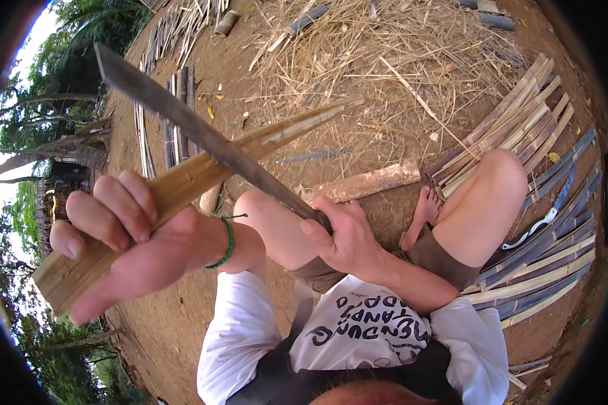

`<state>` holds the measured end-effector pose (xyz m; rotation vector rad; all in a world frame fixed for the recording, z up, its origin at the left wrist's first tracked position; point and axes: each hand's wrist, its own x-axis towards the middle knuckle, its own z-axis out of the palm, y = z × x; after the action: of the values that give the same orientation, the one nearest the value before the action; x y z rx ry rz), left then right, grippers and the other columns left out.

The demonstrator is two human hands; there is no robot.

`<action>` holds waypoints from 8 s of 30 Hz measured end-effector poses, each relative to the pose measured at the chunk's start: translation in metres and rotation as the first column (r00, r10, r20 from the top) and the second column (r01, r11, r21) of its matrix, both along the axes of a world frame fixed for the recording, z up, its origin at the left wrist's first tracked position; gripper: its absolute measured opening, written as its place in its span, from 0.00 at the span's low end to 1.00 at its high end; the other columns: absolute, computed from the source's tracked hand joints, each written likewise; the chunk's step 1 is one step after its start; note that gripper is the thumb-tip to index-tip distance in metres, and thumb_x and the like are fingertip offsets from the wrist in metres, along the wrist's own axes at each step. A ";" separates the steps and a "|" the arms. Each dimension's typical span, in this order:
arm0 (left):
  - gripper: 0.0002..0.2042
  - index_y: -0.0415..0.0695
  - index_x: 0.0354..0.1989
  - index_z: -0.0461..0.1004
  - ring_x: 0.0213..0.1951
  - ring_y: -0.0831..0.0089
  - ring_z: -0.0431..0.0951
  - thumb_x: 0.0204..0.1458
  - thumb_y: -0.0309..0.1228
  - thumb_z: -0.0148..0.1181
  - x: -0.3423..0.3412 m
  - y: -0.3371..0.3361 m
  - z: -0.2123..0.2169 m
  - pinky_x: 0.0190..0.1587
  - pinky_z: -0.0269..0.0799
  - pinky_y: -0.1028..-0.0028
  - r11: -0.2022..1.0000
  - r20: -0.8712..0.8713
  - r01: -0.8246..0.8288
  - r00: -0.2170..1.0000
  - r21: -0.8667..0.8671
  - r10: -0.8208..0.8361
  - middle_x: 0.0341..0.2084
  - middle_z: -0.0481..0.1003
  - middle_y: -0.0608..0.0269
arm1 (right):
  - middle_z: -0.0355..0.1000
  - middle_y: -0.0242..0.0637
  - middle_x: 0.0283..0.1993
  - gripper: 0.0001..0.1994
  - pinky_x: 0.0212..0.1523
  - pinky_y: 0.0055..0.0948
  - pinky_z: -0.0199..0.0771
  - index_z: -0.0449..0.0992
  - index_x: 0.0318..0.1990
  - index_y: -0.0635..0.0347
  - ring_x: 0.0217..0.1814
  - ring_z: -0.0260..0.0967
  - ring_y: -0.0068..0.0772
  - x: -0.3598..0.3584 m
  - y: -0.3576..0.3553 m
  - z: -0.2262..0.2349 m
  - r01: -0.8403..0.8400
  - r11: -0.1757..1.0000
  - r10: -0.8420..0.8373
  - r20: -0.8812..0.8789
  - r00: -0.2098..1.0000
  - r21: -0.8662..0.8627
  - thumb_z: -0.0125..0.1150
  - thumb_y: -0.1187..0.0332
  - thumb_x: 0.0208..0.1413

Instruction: The person uses a saw to cut a strip of bamboo and then sorts through several other bamboo strips on the ground.

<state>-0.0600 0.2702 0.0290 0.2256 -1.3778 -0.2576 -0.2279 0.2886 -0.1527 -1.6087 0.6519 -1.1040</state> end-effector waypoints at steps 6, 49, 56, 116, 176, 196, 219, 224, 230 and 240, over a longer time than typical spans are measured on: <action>0.35 0.47 0.35 0.66 0.14 0.84 0.51 0.50 0.74 0.45 -0.021 -0.001 -0.004 0.15 0.46 0.83 0.999 -0.091 -0.046 0.995 -0.023 0.043 0.15 0.55 0.73 | 0.65 0.49 0.17 0.19 0.28 0.44 0.66 0.71 0.33 0.65 0.21 0.67 0.59 -0.001 0.006 0.014 0.109 0.993 -0.107 0.041 0.993 -0.040 0.54 0.54 0.64; 0.35 0.48 0.25 0.59 0.15 0.81 0.48 0.52 0.74 0.40 -0.038 0.003 -0.006 0.17 0.40 0.80 0.953 -0.190 -0.304 0.935 0.006 0.300 0.15 0.52 0.72 | 0.68 0.52 0.18 0.19 0.25 0.45 0.67 0.74 0.30 0.67 0.24 0.71 0.58 -0.020 -0.001 -0.011 0.136 0.985 -0.111 -0.217 0.970 0.104 0.54 0.57 0.64; 0.35 0.49 0.23 0.58 0.15 0.81 0.47 0.53 0.74 0.38 -0.043 0.003 -0.004 0.16 0.41 0.80 0.925 -0.198 -0.378 0.905 0.038 0.377 0.14 0.51 0.72 | 0.64 0.48 0.13 0.21 0.22 0.46 0.68 0.72 0.30 0.67 0.18 0.70 0.56 -0.020 -0.019 -0.068 0.234 0.939 -0.150 -0.313 0.938 0.251 0.53 0.55 0.65; 0.35 0.47 0.23 0.61 0.18 0.80 0.49 0.47 0.73 0.53 -0.010 0.010 -0.009 0.21 0.42 0.78 0.995 -0.163 -0.098 0.982 0.017 0.099 0.15 0.52 0.72 | 0.69 0.53 0.19 0.28 0.29 0.48 0.68 0.75 0.28 0.67 0.26 0.71 0.60 -0.028 -0.026 -0.136 0.245 0.958 -0.192 -0.303 0.934 0.148 0.50 0.46 0.65; 0.41 0.44 0.28 0.64 0.14 0.80 0.48 0.49 0.77 0.29 0.023 -0.012 0.007 0.17 0.44 0.79 0.988 -0.060 -0.152 0.987 -0.018 0.151 0.14 0.53 0.70 | 0.74 0.58 0.23 0.35 0.37 0.49 0.73 0.80 0.31 0.71 0.30 0.77 0.55 -0.015 -0.079 -0.218 0.398 0.802 -0.114 -0.539 0.834 0.446 0.43 0.41 0.65; 0.29 0.47 0.25 0.60 0.12 0.79 0.57 0.66 0.57 0.25 0.044 -0.064 0.036 0.13 0.56 0.79 0.955 -0.105 -0.276 0.952 0.105 0.287 0.14 0.57 0.69 | 0.76 0.61 0.28 0.40 0.42 0.52 0.72 0.79 0.29 0.74 0.37 0.78 0.59 -0.005 -0.128 -0.297 0.611 0.665 -0.165 -0.714 0.680 0.429 0.43 0.35 0.62; 0.30 0.53 0.21 0.69 0.14 0.79 0.60 0.48 0.71 0.46 0.033 -0.105 0.064 0.16 0.57 0.79 0.982 0.159 0.027 0.986 0.186 -0.057 0.12 0.59 0.72 | 0.66 0.45 0.15 0.28 0.22 0.42 0.62 0.74 0.26 0.67 0.17 0.66 0.41 0.007 -0.061 -0.026 0.192 0.950 -0.198 0.002 0.980 0.248 0.49 0.48 0.67; 0.28 0.53 0.16 0.67 0.12 0.82 0.59 0.56 0.64 0.52 0.017 -0.097 0.060 0.16 0.53 0.80 0.949 0.181 0.236 0.944 0.206 -0.274 0.10 0.60 0.75 | 0.67 0.47 0.15 0.29 0.23 0.44 0.63 0.74 0.26 0.68 0.18 0.68 0.44 -0.004 -0.060 -0.024 0.209 0.957 -0.212 -0.005 0.977 0.203 0.49 0.48 0.67; 0.23 0.51 0.17 0.71 0.12 0.84 0.65 0.55 0.55 0.61 0.008 -0.089 0.054 0.17 0.59 0.82 0.856 0.214 0.460 0.834 0.235 -0.508 0.10 0.67 0.78 | 0.62 0.41 0.15 0.26 0.22 0.40 0.61 0.72 0.26 0.68 0.18 0.62 0.34 -0.016 -0.057 -0.028 0.203 0.934 -0.197 -0.049 0.979 0.295 0.48 0.51 0.68; 0.13 0.48 0.23 0.71 0.09 0.83 0.71 0.61 0.35 0.53 -0.013 -0.099 0.044 0.11 0.66 0.89 0.558 0.258 0.814 0.512 0.160 -0.820 0.09 0.72 0.73 | 0.62 0.46 0.14 0.26 0.22 0.40 0.62 0.73 0.27 0.69 0.17 0.65 0.40 -0.027 -0.051 -0.030 0.239 0.912 -0.222 -0.090 0.971 0.334 0.48 0.51 0.67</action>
<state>-0.0735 0.1715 0.0733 -0.4390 -1.7213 -1.0833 -0.2548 0.2372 -0.1829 -1.2832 1.0306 -1.0518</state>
